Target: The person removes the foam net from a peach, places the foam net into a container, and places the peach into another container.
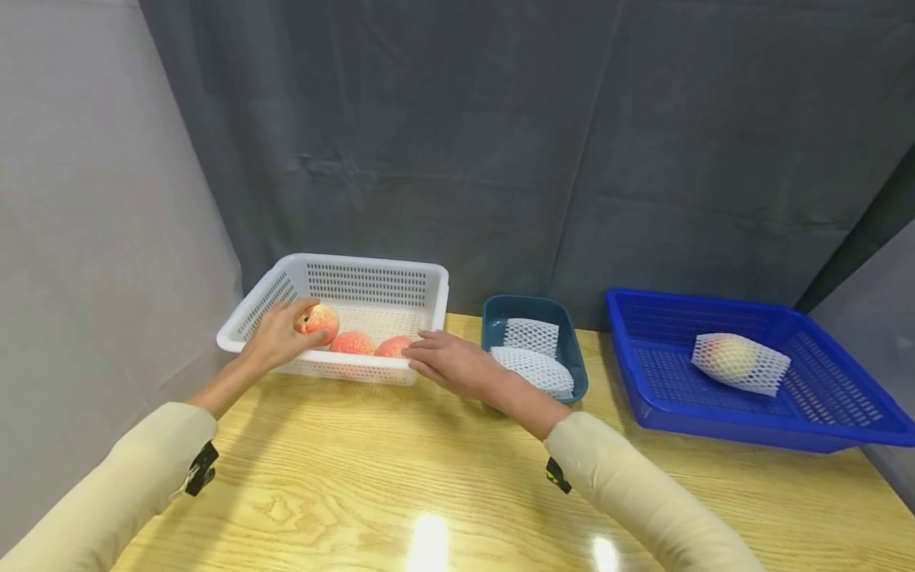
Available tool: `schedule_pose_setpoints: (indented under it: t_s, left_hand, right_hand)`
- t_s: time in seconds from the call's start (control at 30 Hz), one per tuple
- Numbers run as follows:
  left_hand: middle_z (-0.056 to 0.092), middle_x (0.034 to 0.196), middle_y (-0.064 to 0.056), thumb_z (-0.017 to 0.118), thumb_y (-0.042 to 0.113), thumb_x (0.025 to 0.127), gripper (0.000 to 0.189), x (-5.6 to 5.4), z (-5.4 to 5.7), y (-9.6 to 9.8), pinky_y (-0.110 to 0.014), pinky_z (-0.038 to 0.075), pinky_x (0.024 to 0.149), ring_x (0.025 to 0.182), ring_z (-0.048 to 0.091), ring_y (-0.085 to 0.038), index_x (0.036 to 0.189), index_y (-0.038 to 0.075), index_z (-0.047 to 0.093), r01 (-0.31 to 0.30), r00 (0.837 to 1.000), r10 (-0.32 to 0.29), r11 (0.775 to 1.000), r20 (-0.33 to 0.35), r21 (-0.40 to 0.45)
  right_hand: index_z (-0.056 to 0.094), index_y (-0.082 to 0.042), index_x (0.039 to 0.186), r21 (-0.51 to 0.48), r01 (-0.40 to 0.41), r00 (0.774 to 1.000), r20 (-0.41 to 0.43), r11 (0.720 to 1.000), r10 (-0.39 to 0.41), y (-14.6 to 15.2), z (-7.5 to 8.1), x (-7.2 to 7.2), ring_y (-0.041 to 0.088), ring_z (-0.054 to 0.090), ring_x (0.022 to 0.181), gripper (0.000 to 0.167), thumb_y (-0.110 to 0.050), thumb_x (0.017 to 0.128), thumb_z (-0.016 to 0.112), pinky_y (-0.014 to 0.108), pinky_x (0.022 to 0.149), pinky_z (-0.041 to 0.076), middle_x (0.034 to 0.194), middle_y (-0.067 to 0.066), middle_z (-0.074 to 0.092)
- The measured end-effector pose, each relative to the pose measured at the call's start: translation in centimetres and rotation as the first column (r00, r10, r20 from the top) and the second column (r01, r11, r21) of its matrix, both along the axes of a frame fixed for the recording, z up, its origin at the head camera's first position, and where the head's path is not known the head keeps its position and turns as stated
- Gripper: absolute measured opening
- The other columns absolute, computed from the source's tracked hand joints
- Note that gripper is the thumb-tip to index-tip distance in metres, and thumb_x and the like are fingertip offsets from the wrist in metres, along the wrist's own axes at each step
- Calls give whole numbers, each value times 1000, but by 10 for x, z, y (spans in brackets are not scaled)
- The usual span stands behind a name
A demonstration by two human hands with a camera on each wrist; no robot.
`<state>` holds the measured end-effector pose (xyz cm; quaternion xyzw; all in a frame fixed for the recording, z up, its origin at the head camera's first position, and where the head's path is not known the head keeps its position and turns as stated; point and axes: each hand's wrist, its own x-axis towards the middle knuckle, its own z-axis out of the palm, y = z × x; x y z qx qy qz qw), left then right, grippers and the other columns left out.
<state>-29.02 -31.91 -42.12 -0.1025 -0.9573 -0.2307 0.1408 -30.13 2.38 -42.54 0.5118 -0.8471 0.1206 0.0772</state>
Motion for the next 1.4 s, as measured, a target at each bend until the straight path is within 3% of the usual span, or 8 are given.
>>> schedule_pose_setpoints:
  t_s: [0.33, 0.63, 0.83, 1.1, 1.3, 1.4]
  left_hand:
    - [63, 108, -23, 72, 40, 89, 68, 1, 4, -1, -53, 50, 79, 94, 60, -38, 138, -2, 51, -38, 996, 40, 999, 79, -17]
    - [61, 119, -30, 71, 37, 87, 65, -1, 5, -1, -54, 51, 80, 96, 62, -41, 135, -4, 52, -58, 984, 69, 996, 166, -66]
    - [58, 124, -33, 71, 37, 87, 67, -2, 10, -1, -59, 48, 87, 110, 56, -50, 135, -4, 51, -29, 958, 55, 995, 281, -96]
    - [60, 118, -30, 71, 40, 88, 69, -5, 19, 2, -56, 47, 86, 106, 56, -47, 134, -8, 50, 24, 924, 27, 991, 381, -129]
    - [54, 131, -35, 67, 42, 92, 71, -8, 21, 3, -60, 45, 94, 117, 51, -54, 137, -9, 47, 52, 904, 17, 987, 427, -150]
    - [54, 129, -35, 68, 40, 91, 71, -9, 23, 2, -59, 45, 94, 116, 52, -52, 136, -11, 47, 71, 896, -3, 988, 443, -135]
  right_hand:
    - [61, -11, 138, -14, -50, 999, 10, 999, 51, -1, 0, -1, 24, 40, 141, 38, -29, 107, 48, 36, 117, 26, 137, 0, 61]
    - [61, -12, 138, -4, -40, 999, 5, 999, 40, -2, -2, -1, 24, 39, 141, 38, -30, 108, 46, 35, 117, 25, 137, 0, 61]
    - [62, -12, 137, -10, -47, 999, -5, 999, 47, -3, -3, 0, 24, 40, 140, 38, -31, 108, 47, 34, 117, 26, 135, -1, 62]
    - [63, -11, 135, -17, -53, 998, -20, 998, 53, -2, -2, 1, 26, 42, 139, 36, -28, 107, 48, 35, 116, 27, 134, 0, 62]
    - [63, -10, 135, -20, -48, 999, -12, 999, 48, -1, -1, 0, 27, 42, 139, 36, -28, 107, 49, 37, 116, 27, 134, 1, 63]
    - [63, -11, 136, -9, -39, 999, 2, 999, 39, -1, 0, 0, 26, 41, 140, 37, -29, 108, 47, 36, 117, 26, 135, 1, 62]
